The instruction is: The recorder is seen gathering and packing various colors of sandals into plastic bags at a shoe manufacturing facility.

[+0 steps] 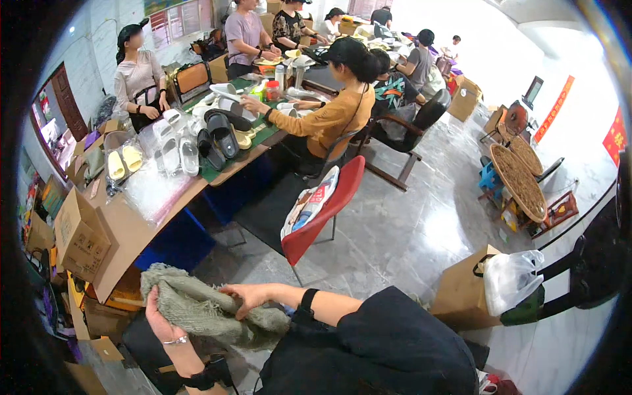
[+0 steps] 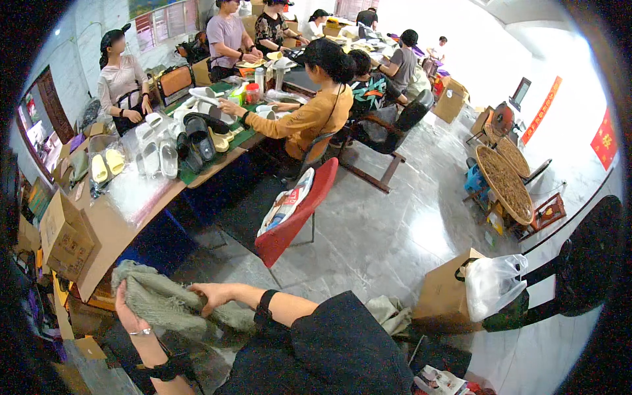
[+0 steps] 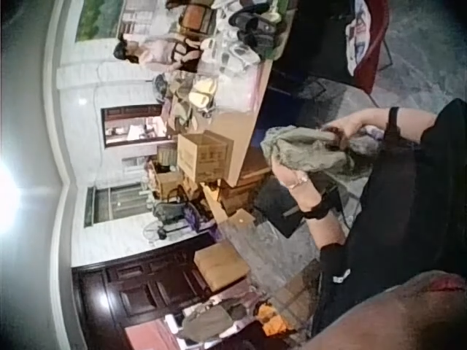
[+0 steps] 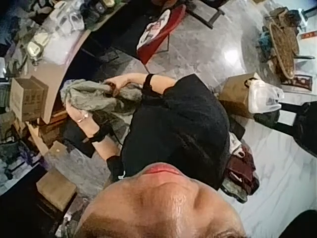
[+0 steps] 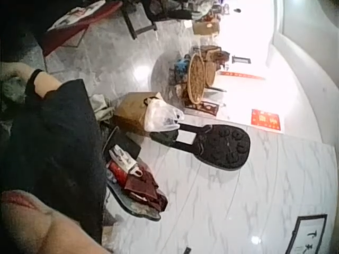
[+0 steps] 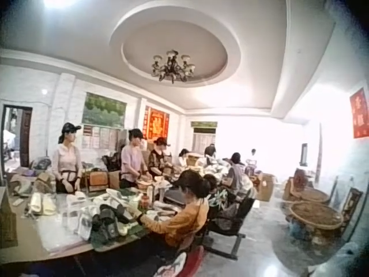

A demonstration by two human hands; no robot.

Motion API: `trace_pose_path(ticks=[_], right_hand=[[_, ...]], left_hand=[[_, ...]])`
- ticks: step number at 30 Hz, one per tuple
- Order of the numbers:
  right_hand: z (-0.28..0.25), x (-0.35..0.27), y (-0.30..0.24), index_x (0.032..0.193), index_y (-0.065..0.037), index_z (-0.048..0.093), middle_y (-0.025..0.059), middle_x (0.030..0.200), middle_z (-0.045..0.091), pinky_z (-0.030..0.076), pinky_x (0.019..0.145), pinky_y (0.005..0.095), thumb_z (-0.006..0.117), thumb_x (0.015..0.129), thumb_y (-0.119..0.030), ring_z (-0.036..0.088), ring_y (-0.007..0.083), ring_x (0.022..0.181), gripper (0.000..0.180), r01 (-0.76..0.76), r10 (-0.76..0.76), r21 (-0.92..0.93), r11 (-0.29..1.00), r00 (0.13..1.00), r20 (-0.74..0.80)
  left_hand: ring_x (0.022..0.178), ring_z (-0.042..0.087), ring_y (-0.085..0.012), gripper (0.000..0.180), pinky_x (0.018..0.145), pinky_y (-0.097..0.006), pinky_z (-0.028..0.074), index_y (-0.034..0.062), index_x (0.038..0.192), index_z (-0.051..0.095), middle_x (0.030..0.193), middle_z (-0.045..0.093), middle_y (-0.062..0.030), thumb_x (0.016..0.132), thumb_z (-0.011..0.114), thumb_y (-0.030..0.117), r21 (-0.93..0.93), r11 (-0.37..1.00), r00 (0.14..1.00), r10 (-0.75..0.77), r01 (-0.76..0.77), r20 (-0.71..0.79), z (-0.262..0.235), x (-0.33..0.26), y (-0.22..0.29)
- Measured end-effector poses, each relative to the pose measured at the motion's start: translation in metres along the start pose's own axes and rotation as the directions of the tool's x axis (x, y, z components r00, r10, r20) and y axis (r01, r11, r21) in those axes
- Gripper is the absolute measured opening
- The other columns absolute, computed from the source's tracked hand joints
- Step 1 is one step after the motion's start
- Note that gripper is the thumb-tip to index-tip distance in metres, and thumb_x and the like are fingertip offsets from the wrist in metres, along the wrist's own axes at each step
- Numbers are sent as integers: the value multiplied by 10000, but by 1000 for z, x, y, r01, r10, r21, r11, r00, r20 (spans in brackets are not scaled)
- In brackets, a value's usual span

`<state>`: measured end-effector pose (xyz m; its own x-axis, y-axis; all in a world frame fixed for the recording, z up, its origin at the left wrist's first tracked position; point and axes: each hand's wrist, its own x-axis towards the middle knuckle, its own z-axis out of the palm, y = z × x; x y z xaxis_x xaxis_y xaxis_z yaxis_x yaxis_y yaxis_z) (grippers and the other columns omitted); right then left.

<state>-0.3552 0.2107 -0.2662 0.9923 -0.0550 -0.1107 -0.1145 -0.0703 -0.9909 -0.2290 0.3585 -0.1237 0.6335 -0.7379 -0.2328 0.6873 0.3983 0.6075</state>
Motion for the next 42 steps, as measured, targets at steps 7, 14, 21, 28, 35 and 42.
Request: trace_pose_path(ticks=[7,14,21,28,35,42], right_hand=[[-12,46,55,707,-38,582,145,780,573,408,711,413,546,585,-17,516,335,800,128,87,-327,-439,894,798,-507],[-75,61,-16,833,-22,628,85,670,607,434,590,278,560,699,-41,539,152,602,151,-86,-72,-267,960,845,-531],[-87,109,-38,815,-33,611,-7,696,575,398,587,235,578,724,-62,501,82,623,102,-5,38,145,989,973,-228],[-74,118,-86,901,-11,607,61,890,613,454,683,278,478,801,-107,571,157,781,190,98,114,496,863,918,-380],[21,121,-147,749,-46,599,166,736,584,456,615,387,598,622,-147,570,346,702,162,388,-484,-475,790,870,-95],[-10,127,-151,705,-19,589,188,671,583,458,624,419,577,573,-61,574,370,699,139,313,-380,-391,865,919,-104]], left_hand=[[1005,534,-245,315,894,-382,412,-13,1089,516,1099,553,-124,854,443,184,33,968,968,250,-250,-4,-15,-19,48],[1038,514,-254,310,922,-392,392,-11,1123,505,1129,541,-123,868,430,150,-205,913,925,373,-353,68,-44,-64,69],[984,541,-246,270,867,-385,423,-2,1067,531,1072,571,-102,864,454,158,-86,872,859,449,-481,-247,-78,-90,72],[920,522,-198,298,793,-303,403,-75,1023,514,1029,561,-114,825,480,145,856,517,595,689,-3,-414,-133,-64,47],[1101,407,-211,673,940,-324,310,68,1302,272,1211,402,-91,710,589,116,672,602,810,586,-430,-6,-28,-32,22],[1006,461,-172,671,868,-292,363,-2,1240,320,1136,465,-93,678,680,71,932,266,952,248,-247,181,-48,49,18]])
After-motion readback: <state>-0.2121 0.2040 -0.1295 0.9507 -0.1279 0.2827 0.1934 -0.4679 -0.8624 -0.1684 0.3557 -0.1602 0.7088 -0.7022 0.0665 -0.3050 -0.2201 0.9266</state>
